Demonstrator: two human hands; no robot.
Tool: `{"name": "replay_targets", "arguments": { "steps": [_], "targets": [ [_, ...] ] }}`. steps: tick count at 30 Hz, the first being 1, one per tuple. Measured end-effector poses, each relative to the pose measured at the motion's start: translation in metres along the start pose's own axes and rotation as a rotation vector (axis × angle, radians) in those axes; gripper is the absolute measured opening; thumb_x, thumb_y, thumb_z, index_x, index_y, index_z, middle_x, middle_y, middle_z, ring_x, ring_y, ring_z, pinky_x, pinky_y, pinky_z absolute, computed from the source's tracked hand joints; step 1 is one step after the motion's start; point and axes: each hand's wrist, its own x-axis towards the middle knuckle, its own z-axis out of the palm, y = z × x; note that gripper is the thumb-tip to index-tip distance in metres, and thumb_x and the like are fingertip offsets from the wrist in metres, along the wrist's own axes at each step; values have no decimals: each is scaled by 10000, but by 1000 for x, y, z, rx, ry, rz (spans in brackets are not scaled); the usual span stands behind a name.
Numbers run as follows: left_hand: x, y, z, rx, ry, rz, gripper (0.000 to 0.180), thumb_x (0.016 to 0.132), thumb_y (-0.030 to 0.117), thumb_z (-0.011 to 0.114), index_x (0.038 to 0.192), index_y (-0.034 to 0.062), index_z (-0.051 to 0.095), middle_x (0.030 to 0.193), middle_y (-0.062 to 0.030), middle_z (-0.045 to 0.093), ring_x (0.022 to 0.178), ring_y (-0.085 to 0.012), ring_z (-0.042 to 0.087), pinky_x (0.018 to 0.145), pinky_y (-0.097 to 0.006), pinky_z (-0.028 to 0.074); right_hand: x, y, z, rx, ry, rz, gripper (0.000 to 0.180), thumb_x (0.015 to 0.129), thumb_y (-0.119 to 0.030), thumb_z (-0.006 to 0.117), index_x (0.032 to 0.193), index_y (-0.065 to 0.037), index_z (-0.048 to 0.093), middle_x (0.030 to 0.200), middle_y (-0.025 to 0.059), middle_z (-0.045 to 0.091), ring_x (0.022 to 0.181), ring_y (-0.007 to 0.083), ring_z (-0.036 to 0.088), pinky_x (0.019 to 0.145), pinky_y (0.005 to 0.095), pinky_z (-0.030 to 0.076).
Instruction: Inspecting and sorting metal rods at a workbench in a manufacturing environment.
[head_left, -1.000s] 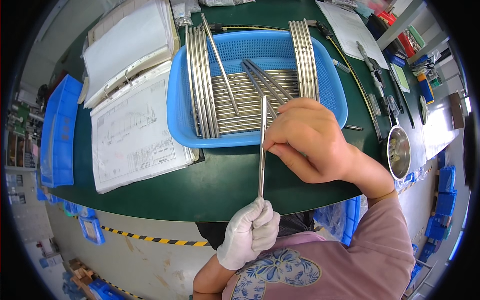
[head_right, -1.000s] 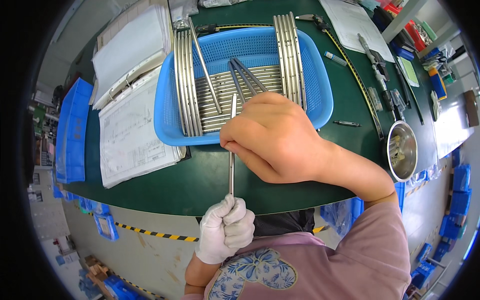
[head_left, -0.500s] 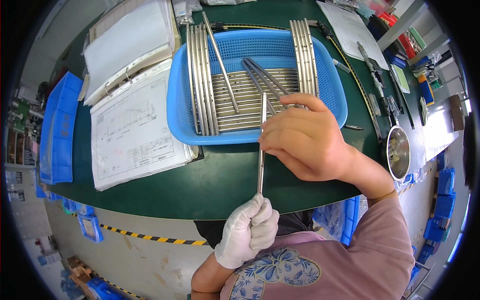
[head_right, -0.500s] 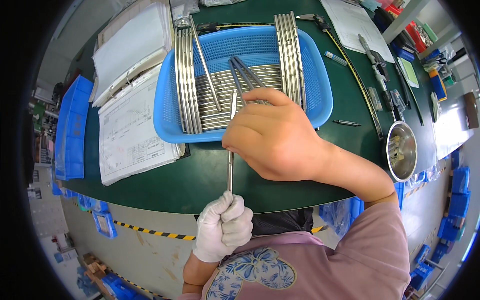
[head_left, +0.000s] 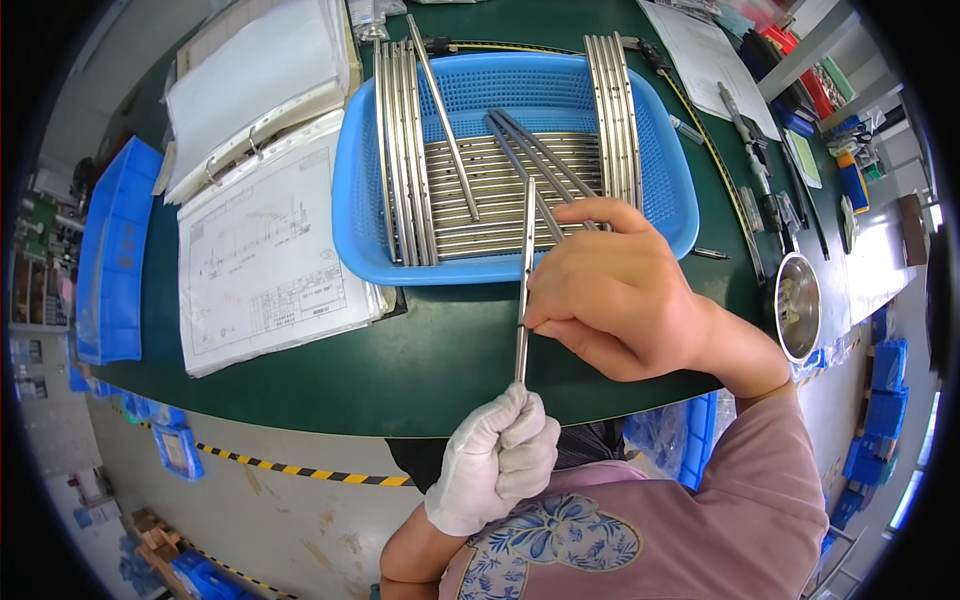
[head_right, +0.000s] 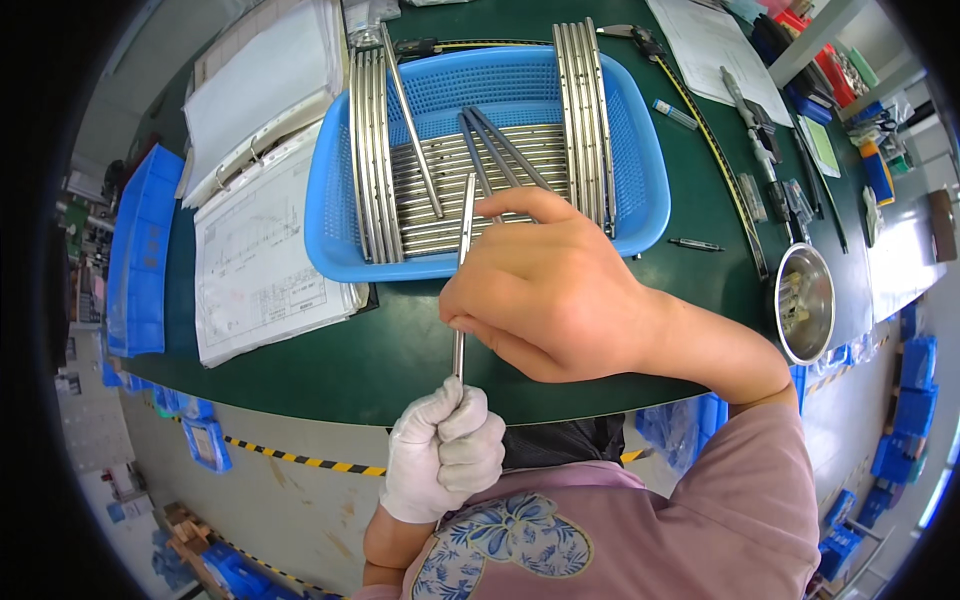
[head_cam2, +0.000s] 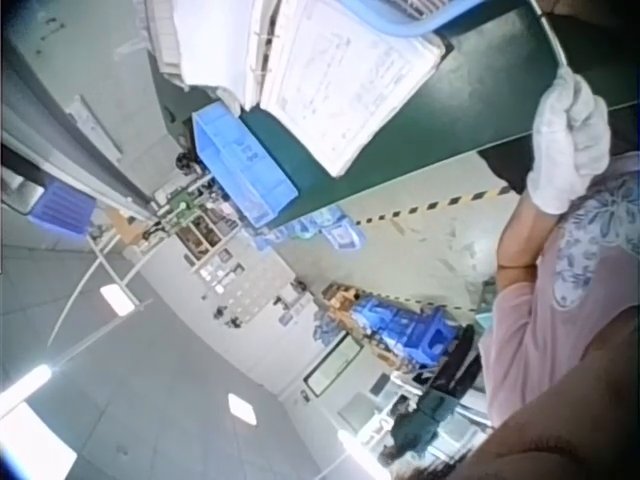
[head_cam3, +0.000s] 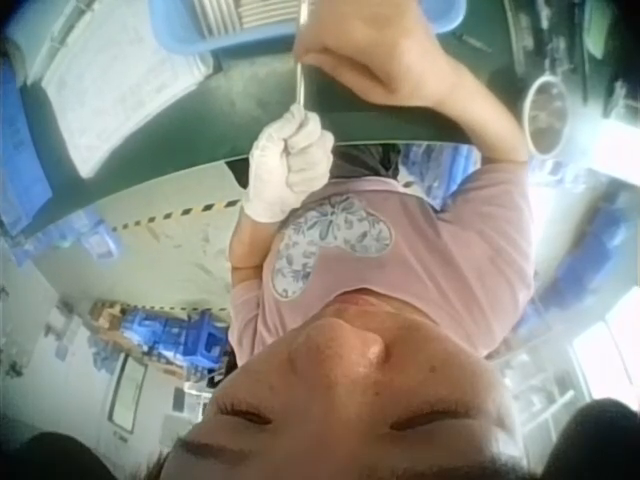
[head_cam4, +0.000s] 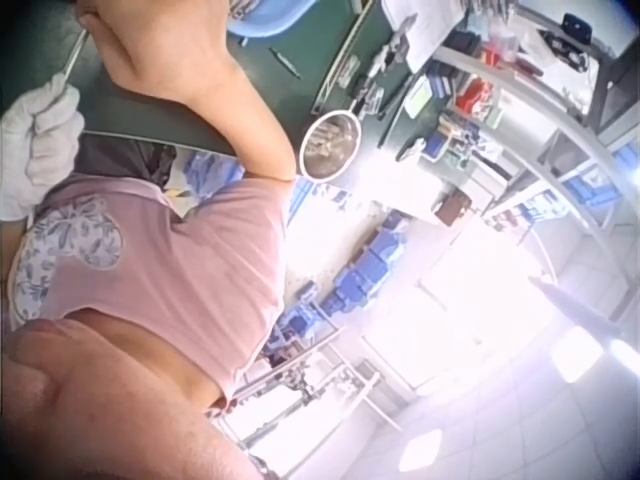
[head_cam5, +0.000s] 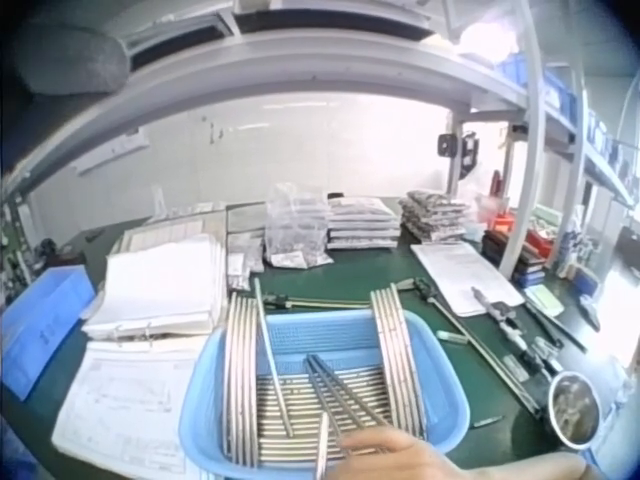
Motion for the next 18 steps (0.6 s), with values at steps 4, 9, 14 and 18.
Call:
{"name": "replay_targets", "arguments": {
  "steps": [4,9,14,18],
  "targets": [
    [1,-1,2,-28,81,34,446,975,380,363,611,126,320,501,40,237,354,-45,145,303,-204,143,1,-1,0,-22,-7,-11,81,735,-71,638,791,-103,589,701,5,580,637,201,570,866,395,431],
    [-1,0,0,2,7,1,450,979,415,348,630,132,324,537,38,242,394,-54,161,347,-209,144,0,-1,0,-32,3,-21,109,704,-63,644,790,-99,587,689,11,568,631,207,566,858,398,439],
    [0,-1,-1,6,-2,5,452,977,416,353,627,132,318,537,37,242,394,-56,165,347,-210,143,1,-6,-3,-132,-60,-61,103,703,-51,662,793,-78,619,734,17,608,691,179,612,869,406,426],
    [1,-4,2,25,10,65,392,974,376,380,690,105,375,548,35,270,403,-55,193,361,-206,167,-2,-1,6,-226,-73,-86,126,663,-62,677,774,-77,619,757,24,595,711,180,600,860,401,436]
  ]
}}
